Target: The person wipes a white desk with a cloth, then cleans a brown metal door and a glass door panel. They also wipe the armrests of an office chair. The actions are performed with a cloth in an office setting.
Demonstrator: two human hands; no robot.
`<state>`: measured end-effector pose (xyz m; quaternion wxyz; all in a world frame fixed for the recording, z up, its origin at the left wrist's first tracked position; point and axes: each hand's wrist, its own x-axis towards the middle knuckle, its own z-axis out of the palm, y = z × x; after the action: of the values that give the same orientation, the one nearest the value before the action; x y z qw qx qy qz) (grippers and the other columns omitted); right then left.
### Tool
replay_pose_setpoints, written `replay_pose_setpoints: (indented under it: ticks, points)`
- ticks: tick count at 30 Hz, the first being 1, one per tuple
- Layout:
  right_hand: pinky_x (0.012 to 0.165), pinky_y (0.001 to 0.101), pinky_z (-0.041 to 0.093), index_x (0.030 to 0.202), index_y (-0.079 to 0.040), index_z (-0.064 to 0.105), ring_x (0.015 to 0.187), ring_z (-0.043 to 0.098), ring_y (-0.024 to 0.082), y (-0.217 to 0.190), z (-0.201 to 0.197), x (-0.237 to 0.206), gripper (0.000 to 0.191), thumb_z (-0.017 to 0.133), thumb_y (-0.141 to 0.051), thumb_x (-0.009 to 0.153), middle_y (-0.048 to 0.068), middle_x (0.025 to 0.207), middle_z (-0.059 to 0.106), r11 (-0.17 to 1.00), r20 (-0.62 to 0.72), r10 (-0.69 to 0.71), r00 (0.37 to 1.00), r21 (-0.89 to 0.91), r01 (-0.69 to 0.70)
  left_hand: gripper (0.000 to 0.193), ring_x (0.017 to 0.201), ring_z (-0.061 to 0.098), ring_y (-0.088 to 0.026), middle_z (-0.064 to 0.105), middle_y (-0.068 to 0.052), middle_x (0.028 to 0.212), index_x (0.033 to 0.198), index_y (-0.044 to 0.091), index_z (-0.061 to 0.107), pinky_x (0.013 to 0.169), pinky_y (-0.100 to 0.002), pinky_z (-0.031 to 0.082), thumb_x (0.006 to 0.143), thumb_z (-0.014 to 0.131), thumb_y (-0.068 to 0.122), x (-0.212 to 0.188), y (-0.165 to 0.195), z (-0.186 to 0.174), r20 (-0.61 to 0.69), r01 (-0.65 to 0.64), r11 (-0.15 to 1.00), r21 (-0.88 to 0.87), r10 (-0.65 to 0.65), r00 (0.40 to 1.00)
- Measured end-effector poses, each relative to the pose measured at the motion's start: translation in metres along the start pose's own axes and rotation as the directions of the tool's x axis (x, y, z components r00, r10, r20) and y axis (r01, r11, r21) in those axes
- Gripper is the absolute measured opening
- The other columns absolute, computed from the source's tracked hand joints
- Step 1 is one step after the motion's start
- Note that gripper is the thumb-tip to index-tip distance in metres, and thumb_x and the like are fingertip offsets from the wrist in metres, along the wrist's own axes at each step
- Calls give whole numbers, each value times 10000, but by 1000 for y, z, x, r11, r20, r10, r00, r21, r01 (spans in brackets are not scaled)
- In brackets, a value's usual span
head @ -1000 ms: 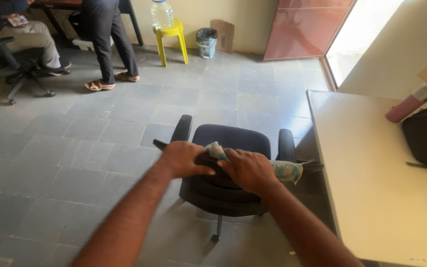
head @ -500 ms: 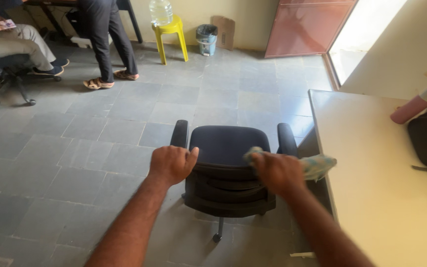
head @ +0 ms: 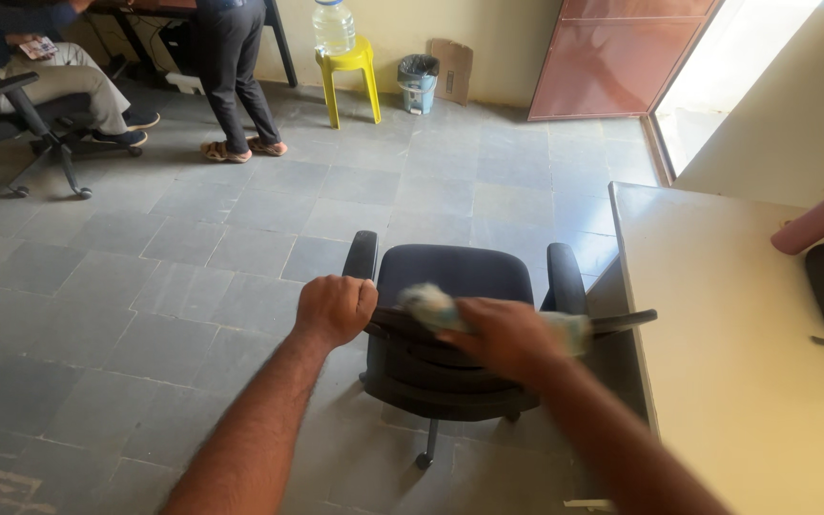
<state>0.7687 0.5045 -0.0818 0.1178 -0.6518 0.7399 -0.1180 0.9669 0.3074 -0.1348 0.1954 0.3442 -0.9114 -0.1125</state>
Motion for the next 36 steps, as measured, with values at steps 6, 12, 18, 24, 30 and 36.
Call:
replay_pose_setpoints:
  ticks: [6, 12, 18, 24, 30, 36]
  points:
    - [838, 396, 603, 1092, -193, 674, 859, 761, 191, 77, -36, -42, 472, 665, -608, 866, 24, 967, 763, 964, 62, 226, 972, -158, -214, 476, 489, 631, -349, 639, -142, 540, 568, 86, 639, 519, -487, 520, 962, 469, 292, -2, 18, 8, -141, 1, 993, -120, -18, 990]
    - [819, 448, 568, 1042, -189, 693, 917, 736, 227, 86, -25, -39, 537, 719, -654, 774, 13, 931, 760, 944, -62, 245, 968, -213, -252, 459, 494, 627, -345, 638, -134, 548, 562, 90, 628, 503, -478, 517, 957, 478, 270, -6, 23, 12, -213, -2, 995, -100, -20, 977]
    - [853, 442, 559, 1057, -187, 701, 933, 738, 222, 76, -21, -41, 537, 721, -651, 785, 11, 928, 765, 955, -92, 228, 969, -175, -241, 455, 519, 618, -329, 625, -129, 542, 544, 80, 612, 503, -478, 515, 947, 481, 247, -4, 17, 14, -225, 3, 997, -73, -20, 974]
    - [850, 442, 549, 1025, -175, 707, 936, 731, 232, 70, -22, -41, 548, 714, -664, 779, 17, 906, 755, 959, -112, 223, 968, -154, -239, 455, 541, 622, -326, 624, -142, 557, 559, 60, 627, 529, -474, 530, 948, 474, 242, -1, 11, 17, -251, 2, 998, -68, -19, 968]
    - [844, 436, 553, 1034, -182, 699, 925, 731, 217, 68, -20, -39, 588, 704, -705, 765, 9, 892, 745, 953, -85, 249, 965, -157, -260, 457, 598, 637, -327, 641, -144, 581, 569, 55, 640, 576, -487, 544, 947, 463, 241, -2, 8, 19, -237, 15, 998, -61, -30, 971]
    - [822, 436, 549, 1011, -186, 707, 906, 729, 212, 70, -16, -37, 590, 701, -717, 754, 4, 860, 738, 955, -105, 232, 967, -164, -247, 461, 614, 638, -322, 641, -131, 576, 559, 59, 631, 578, -485, 541, 947, 461, 240, -1, 7, 20, -253, 7, 999, -51, -20, 967]
